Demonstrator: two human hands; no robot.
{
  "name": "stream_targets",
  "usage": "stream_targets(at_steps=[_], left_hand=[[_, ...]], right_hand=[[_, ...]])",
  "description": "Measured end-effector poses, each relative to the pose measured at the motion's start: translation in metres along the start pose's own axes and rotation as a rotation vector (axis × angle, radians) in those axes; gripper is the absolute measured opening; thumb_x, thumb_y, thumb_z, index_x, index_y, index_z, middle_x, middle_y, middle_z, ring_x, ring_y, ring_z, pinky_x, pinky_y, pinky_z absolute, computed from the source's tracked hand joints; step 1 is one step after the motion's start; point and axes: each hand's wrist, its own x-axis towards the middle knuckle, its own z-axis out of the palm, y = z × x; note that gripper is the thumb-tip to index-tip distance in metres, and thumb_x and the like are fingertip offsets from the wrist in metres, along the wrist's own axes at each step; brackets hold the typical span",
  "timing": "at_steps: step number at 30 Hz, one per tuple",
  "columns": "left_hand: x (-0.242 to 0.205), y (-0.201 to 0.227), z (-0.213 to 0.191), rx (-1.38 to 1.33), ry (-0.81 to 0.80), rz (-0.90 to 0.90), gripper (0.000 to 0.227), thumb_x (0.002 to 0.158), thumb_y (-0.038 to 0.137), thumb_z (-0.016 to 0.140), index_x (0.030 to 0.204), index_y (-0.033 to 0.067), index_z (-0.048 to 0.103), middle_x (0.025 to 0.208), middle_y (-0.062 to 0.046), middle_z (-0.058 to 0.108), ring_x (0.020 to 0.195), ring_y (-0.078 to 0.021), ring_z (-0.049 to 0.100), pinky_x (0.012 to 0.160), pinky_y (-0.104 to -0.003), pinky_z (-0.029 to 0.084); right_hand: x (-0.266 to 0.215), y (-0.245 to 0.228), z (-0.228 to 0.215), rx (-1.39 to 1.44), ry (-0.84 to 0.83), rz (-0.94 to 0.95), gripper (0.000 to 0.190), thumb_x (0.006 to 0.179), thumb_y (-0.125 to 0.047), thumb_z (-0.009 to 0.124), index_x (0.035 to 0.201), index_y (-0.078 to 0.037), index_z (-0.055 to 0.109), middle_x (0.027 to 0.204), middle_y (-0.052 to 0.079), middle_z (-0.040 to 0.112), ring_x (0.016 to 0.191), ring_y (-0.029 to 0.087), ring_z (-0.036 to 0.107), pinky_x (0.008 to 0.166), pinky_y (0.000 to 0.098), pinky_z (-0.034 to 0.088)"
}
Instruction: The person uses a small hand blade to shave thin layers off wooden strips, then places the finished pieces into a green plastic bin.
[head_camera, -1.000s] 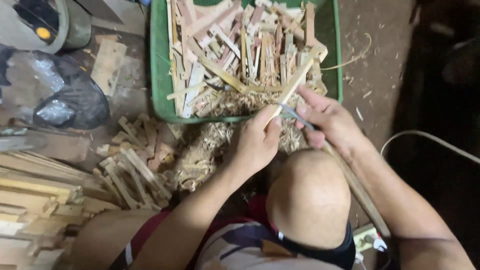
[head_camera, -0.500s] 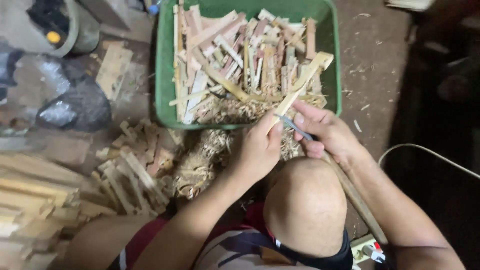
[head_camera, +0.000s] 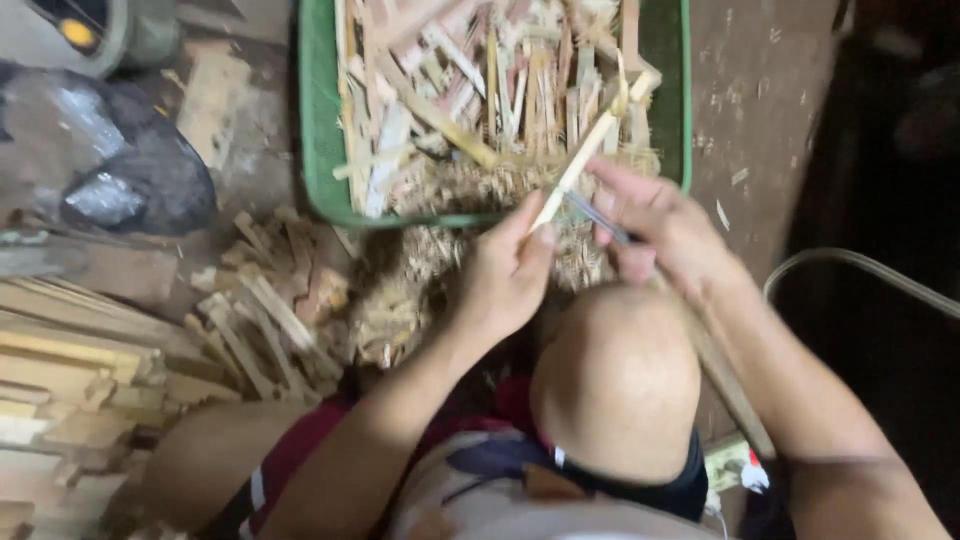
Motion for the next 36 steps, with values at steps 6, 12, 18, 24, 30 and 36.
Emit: stream_targets(at_steps=[6, 12, 18, 24, 30, 36], left_hand=[[0.024, 0.003, 0.009, -0.041, 0.002, 0.057, 0.039, 0.099, 0.02, 0.056, 0.135, 0.0071, 0.064, 0.118, -0.026, 0.07, 0.116, -0.0415, 0.064, 0.092, -0.056, 0.055], [-0.037, -0.012, -0.006, -0.121, -0.021, -0.076, 0.041, 0.097, 0.015, 0.059, 0.134, -0.004, 0.063, 0.123, -0.031, 0.067, 0.121, -0.0397, 0.062, 0.1, -0.053, 0.054], [0.06, -0.011, 0.02, -0.332, -0.009, -0.04, 0.043, 0.101, 0.024, 0.059, 0.139, 0.0029, 0.061, 0.087, -0.012, 0.072, 0.083, -0.0162, 0.066, 0.071, -0.036, 0.058], [0.074, -0.001, 0.027, -0.298, -0.058, 0.047, 0.038, 0.101, 0.025, 0.059, 0.133, 0.0044, 0.064, 0.089, -0.013, 0.074, 0.086, -0.0157, 0.067, 0.072, -0.038, 0.057], [0.059, -0.013, 0.032, -0.256, -0.067, 0.038, 0.033, 0.102, 0.026, 0.058, 0.126, 0.0062, 0.068, 0.092, -0.014, 0.075, 0.09, -0.0151, 0.068, 0.074, -0.039, 0.056], [0.042, -0.016, 0.023, -0.199, -0.047, 0.062, 0.029, 0.102, 0.027, 0.058, 0.119, 0.008, 0.072, 0.095, -0.015, 0.077, 0.093, -0.0146, 0.069, 0.076, -0.041, 0.056]], right_hand=[[-0.011, 0.001, -0.004, 0.143, -0.008, 0.099, 0.041, 0.099, -0.006, 0.06, 0.14, 0.0, 0.058, 0.066, 0.018, 0.065, 0.032, 0.005, 0.041, 0.022, 0.0187, 0.036], [-0.017, 0.009, -0.023, 0.191, 0.089, 0.102, 0.031, 0.099, -0.007, 0.06, 0.128, 0.002, 0.065, 0.067, 0.02, 0.063, 0.033, 0.004, 0.042, 0.022, 0.0201, 0.036], [-0.003, -0.012, 0.011, -0.02, 0.009, 0.004, 0.046, 0.101, -0.01, 0.06, 0.146, -0.003, 0.053, 0.07, 0.015, 0.063, 0.034, 0.003, 0.039, 0.025, 0.0163, 0.033], [-0.014, 0.002, -0.008, 0.136, 0.034, 0.079, 0.036, 0.101, -0.009, 0.058, 0.135, 0.0, 0.062, 0.066, 0.015, 0.064, 0.034, 0.002, 0.038, 0.024, 0.0147, 0.033], [-0.02, -0.006, -0.01, 0.2, 0.061, 0.152, 0.014, 0.1, -0.007, 0.063, 0.104, 0.003, 0.071, 0.065, 0.011, 0.064, 0.035, 0.002, 0.037, 0.026, 0.0159, 0.023], [-0.004, -0.008, 0.012, 0.038, 0.014, 0.027, 0.045, 0.103, -0.011, 0.059, 0.146, -0.001, 0.051, 0.069, 0.015, 0.062, 0.032, 0.004, 0.036, 0.025, 0.0194, 0.033]])
